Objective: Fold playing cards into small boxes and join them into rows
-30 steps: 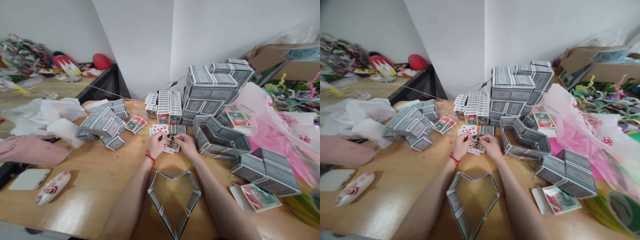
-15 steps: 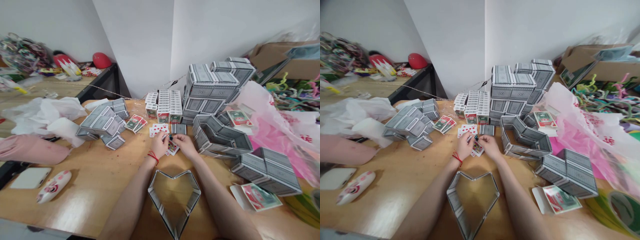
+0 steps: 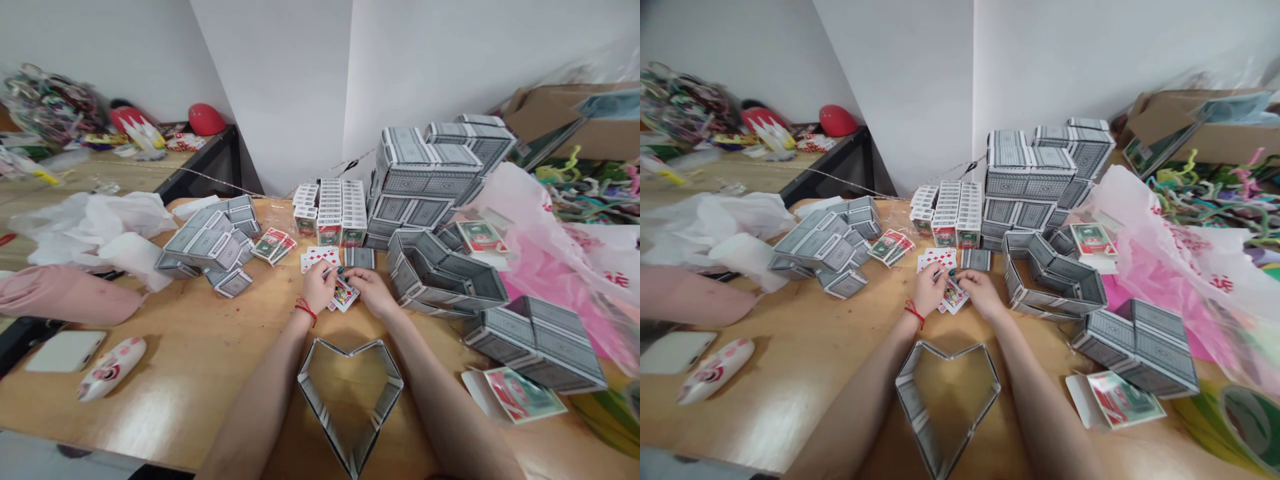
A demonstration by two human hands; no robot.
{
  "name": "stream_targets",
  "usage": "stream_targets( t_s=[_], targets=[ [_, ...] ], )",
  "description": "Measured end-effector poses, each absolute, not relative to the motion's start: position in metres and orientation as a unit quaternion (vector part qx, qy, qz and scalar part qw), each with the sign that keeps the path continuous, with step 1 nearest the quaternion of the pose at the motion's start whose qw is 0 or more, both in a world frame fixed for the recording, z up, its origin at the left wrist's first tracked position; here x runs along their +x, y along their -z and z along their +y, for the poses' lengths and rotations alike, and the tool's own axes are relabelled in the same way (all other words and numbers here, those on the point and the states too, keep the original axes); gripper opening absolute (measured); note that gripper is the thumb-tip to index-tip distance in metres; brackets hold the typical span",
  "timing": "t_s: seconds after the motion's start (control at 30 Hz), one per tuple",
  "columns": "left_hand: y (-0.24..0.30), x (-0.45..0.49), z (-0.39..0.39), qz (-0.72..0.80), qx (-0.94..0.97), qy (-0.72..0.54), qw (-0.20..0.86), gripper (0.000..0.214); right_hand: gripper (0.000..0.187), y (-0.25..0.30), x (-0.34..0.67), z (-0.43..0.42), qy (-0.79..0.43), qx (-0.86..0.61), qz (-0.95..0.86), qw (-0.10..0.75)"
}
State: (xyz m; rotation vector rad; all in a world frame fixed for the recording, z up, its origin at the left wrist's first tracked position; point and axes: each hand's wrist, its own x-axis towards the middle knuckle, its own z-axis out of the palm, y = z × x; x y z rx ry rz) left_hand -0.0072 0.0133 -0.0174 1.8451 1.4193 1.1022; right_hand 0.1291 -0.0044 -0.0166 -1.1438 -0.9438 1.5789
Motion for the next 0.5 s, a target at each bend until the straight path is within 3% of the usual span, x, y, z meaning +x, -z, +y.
stream_targets(
  t_s=[0.5],
  targets=[
    [0.0216, -0.0116, 0.0185, 0.525, 0.643, -0.451, 0.328, 0.014, 0.021, 0.0115, 0.1292, -0.0081, -0.711, -0.438, -0.317, 0.449]
  ],
)
